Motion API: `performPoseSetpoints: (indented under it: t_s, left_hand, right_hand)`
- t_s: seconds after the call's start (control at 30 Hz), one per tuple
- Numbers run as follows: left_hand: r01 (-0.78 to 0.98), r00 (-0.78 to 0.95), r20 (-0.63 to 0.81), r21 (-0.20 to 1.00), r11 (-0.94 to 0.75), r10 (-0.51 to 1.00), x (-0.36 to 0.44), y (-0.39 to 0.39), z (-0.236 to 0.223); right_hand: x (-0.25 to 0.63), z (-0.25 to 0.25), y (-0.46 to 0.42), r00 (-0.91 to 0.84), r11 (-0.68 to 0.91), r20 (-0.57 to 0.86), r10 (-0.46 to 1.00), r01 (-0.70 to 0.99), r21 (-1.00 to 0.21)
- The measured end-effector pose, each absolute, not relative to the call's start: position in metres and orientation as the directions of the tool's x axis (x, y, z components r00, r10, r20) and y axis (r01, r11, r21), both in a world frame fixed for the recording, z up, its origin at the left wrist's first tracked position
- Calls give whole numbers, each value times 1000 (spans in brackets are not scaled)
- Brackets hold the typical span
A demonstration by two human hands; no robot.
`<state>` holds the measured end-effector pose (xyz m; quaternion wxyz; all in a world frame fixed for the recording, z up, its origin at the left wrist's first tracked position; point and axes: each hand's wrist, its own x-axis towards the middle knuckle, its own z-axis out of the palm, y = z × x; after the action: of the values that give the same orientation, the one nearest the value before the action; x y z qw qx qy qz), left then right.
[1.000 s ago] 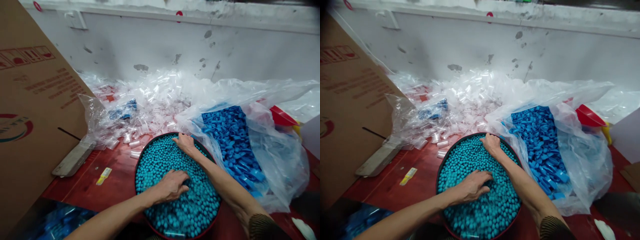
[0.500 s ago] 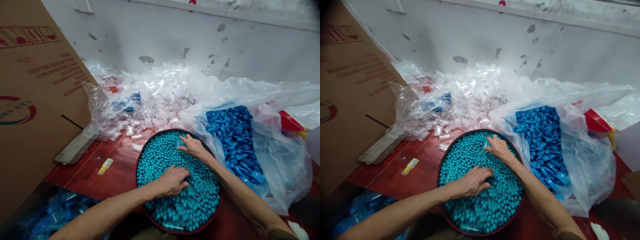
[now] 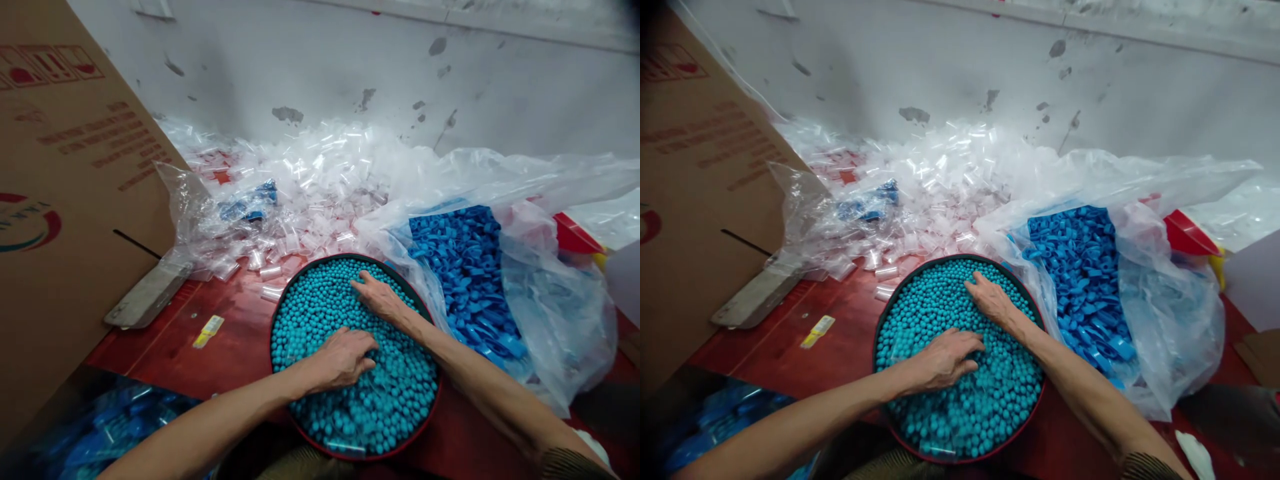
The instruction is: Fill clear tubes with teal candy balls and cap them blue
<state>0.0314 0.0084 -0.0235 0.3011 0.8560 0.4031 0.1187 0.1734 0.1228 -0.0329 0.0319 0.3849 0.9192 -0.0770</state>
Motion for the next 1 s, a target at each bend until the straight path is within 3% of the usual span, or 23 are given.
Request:
performPoseSetpoints:
  t_s: [0.3,0.37,0.43,0.53,0.6,0.77,0.9,1.0]
  left_hand:
    - [647,599,77,540,-538,797,34,2,-28]
    - [657,561,127,534,-533,818,30,1,-23]
    - [667,504,163,550,-502,848,23,2,-19]
    - [679,362,172,625,-385,916,9,9,-18]
    - [673,264,155,678,-297,952,0,15,-20]
    - [632,212,111,743,-222,971,-6,24,-30]
    - [637,318,63,725,-262,946,-1,24,-34]
    - [699,430,-13,637,-324,903,2,18,-35]
  right_hand:
    - [177,-26,113,-780,781,-287,557,609,-138]
    - [179,-25,113,-804,775,-283,523,587,-234]
    - [180,-24,116,-824,715,-281,492,567,-410]
    - [183,-23,123,-827,510,-355,436,552,-659]
    - [185,-24,127,-813,387,-403,420,563,-730]
    - [192,-22,121,-814,334,-383,436,541,-772]
    - [191,-18,105,-834,472,-298,464,518,-713]
    - [188,-19,89,-855,603,-250,454,501,-621]
